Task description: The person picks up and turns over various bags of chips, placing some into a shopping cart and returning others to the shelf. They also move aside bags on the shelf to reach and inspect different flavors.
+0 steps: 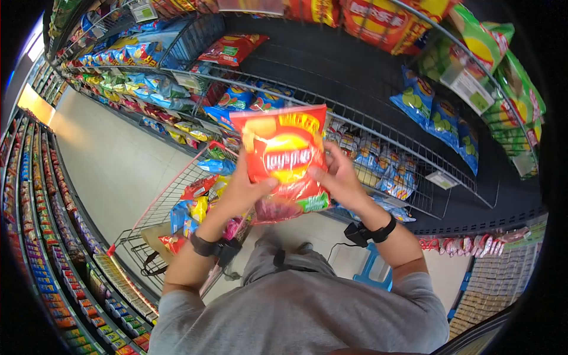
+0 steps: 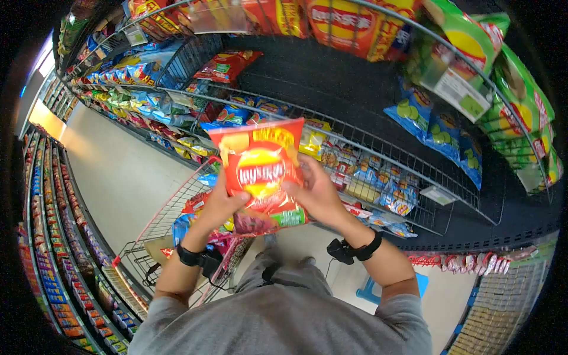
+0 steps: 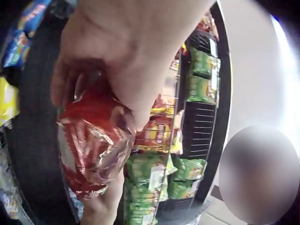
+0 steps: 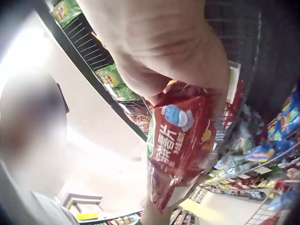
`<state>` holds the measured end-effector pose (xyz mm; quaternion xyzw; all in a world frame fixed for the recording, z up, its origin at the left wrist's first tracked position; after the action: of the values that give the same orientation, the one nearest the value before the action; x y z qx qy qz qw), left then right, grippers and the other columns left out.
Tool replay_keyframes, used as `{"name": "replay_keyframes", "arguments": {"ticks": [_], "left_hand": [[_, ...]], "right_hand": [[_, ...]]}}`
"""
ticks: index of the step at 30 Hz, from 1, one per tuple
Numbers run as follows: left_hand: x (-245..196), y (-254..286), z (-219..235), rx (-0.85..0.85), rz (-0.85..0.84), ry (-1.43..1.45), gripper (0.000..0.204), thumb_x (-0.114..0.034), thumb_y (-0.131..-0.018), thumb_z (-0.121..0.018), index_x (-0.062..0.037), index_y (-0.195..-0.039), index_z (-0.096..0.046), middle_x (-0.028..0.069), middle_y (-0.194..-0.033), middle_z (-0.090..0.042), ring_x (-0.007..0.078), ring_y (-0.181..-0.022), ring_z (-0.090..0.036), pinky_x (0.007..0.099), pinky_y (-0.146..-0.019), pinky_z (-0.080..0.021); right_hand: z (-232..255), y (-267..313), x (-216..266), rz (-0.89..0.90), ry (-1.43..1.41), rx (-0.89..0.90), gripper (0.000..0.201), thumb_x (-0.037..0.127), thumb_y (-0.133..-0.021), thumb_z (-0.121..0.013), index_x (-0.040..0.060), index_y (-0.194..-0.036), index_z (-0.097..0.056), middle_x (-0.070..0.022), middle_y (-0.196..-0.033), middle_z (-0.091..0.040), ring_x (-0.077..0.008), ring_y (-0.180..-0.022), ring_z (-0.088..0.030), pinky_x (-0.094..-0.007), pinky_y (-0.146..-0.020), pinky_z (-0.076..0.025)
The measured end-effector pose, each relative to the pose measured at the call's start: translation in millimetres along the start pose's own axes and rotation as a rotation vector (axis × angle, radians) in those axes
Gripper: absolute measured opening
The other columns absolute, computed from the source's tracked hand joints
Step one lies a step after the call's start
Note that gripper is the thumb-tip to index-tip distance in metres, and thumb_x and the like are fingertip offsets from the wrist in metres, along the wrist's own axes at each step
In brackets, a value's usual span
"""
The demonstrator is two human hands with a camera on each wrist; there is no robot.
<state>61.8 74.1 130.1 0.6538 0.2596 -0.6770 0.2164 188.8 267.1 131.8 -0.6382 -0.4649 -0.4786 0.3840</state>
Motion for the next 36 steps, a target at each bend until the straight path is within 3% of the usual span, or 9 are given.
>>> {"name": "replay_keyframes", "arguments": {"ticks": [5, 8, 9, 15, 16, 20, 24, 30, 36], "left_hand": [[-86.9, -99.2, 68.3, 0.017, -0.033, -0.108, 0.081, -0.024, -0.084, -0.071, 0.0041, -0.141, -0.022, 0.0179, -0.123, -0.054, 0.019, -0.108, -0.057, 0.032, -0.091, -0.048], [-95.2, -184.0, 114.7, 0.226, -0.036, -0.071, 0.076, -0.042, -0.087, -0.064, 0.0048, -0.138, -0.033, 0.0145, -0.12, -0.057, 0.0175, -0.101, -0.059, 0.0308, -0.081, -0.051], [-117.9, -193.6, 121.9, 0.248, 0.101, -0.228, 0.076, -0.045, -0.088, -0.062, 0.0035, -0.139, -0.034, 0.0155, -0.123, -0.056, 0.0194, -0.101, -0.061, 0.0327, -0.081, -0.052], [-117.8, -301.9, 208.5, 0.355, 0.112, -0.887, 0.064, -0.047, -0.089, -0.057, -0.0035, -0.134, -0.045, 0.0128, -0.126, -0.056, 0.0217, -0.104, -0.061, 0.0329, -0.081, -0.051], [-111.3, -316.7, 220.4, 0.354, 0.088, -0.964, 0.057, -0.048, -0.088, -0.057, -0.0026, -0.123, -0.054, 0.0135, -0.115, -0.06, 0.0207, -0.097, -0.062, 0.0333, -0.077, -0.051], [-52.4, -394.1, 279.8, 0.388, -0.132, -1.454, 0.05, -0.049, -0.089, -0.055, -0.0016, -0.1, -0.066, 0.0138, -0.097, -0.064, 0.0199, -0.081, -0.061, 0.0351, -0.068, -0.05], [-26.9, -417.4, 295.1, 0.406, 0.203, -1.339, 0.056, -0.054, -0.089, -0.052, -0.0012, -0.102, -0.066, 0.0122, -0.085, -0.067, 0.0217, -0.069, -0.063, 0.0329, -0.064, -0.052], [-15.4, -433.5, 296.8, 0.471, 0.355, -1.253, 0.058, -0.054, -0.091, -0.051, -0.0024, -0.115, -0.061, 0.0095, -0.091, -0.067, 0.0185, -0.077, -0.065, 0.0285, -0.069, -0.055], [-27.8, -431.8, 283.3, 0.509, 0.26, -1.246, 0.043, -0.039, -0.094, -0.053, -0.0017, -0.115, -0.057, 0.008, -0.093, -0.067, 0.0157, -0.081, -0.065, 0.0291, -0.067, -0.055]], "right_hand": [[-20.2, -97.7, 65.2, -0.025, -0.016, -0.149, 0.05, 0.024, -0.088, -0.068, -0.0017, -0.12, -0.04, -0.0154, -0.108, -0.061, -0.0178, -0.095, -0.063, -0.0316, -0.082, -0.053], [-15.8, -164.4, 89.6, -0.054, -0.085, -0.24, 0.046, 0.022, -0.088, -0.066, -0.0013, -0.121, -0.042, -0.0158, -0.103, -0.063, -0.0214, -0.085, -0.066, -0.0372, -0.071, -0.058], [-5.5, -187.9, 91.0, -0.071, -0.111, -0.233, 0.046, 0.021, -0.089, -0.065, -0.001, -0.122, -0.042, -0.0151, -0.103, -0.063, -0.0221, -0.085, -0.067, -0.0379, -0.071, -0.059], [24.6, -270.5, 78.4, -0.116, -0.066, -0.388, 0.034, 0.016, -0.091, -0.062, 0.0032, -0.12, -0.05, -0.0138, -0.109, -0.061, -0.0225, -0.086, -0.067, -0.038, -0.065, -0.06], [30.0, -286.4, 71.3, -0.045, 0.004, -0.403, 0.039, 0.027, -0.09, -0.064, 0.0069, -0.12, -0.052, -0.0147, -0.116, -0.058, -0.0232, -0.099, -0.063, -0.0449, -0.078, -0.057], [32.0, -297.9, 88.4, -0.402, 0.379, -0.31, 0.064, 0.048, -0.086, -0.065, 0.0043, -0.128, -0.044, -0.018, -0.124, -0.05, -0.032, -0.119, -0.049, -0.0477, -0.095, -0.045], [37.3, -319.9, 75.9, -0.545, 0.514, -0.294, 0.068, 0.048, -0.085, -0.066, 0.0048, -0.132, -0.041, -0.0197, -0.126, -0.048, -0.034, -0.119, -0.049, -0.0476, -0.1, -0.041], [69.0, -356.6, 45.0, -0.742, 0.63, -0.215, 0.056, 0.035, -0.086, -0.067, 0.0051, -0.129, -0.047, -0.0148, -0.12, -0.055, -0.0276, -0.108, -0.057, -0.0426, -0.09, -0.05], [75.5, -362.3, 32.3, -0.567, 0.773, -0.303, 0.029, 0.024, -0.089, -0.063, 0.0068, -0.11, -0.055, -0.009, -0.107, -0.057, -0.0241, -0.098, -0.059, -0.041, -0.082, -0.054]]}}
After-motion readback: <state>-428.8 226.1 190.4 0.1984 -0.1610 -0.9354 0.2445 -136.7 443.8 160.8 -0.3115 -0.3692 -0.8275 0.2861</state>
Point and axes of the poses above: each hand's wrist, its own y-axis away from the middle knuckle, its own z-axis out of the back of the hand, x = y × z, the point moved 1 cm from there along -y, towards the middle knuckle
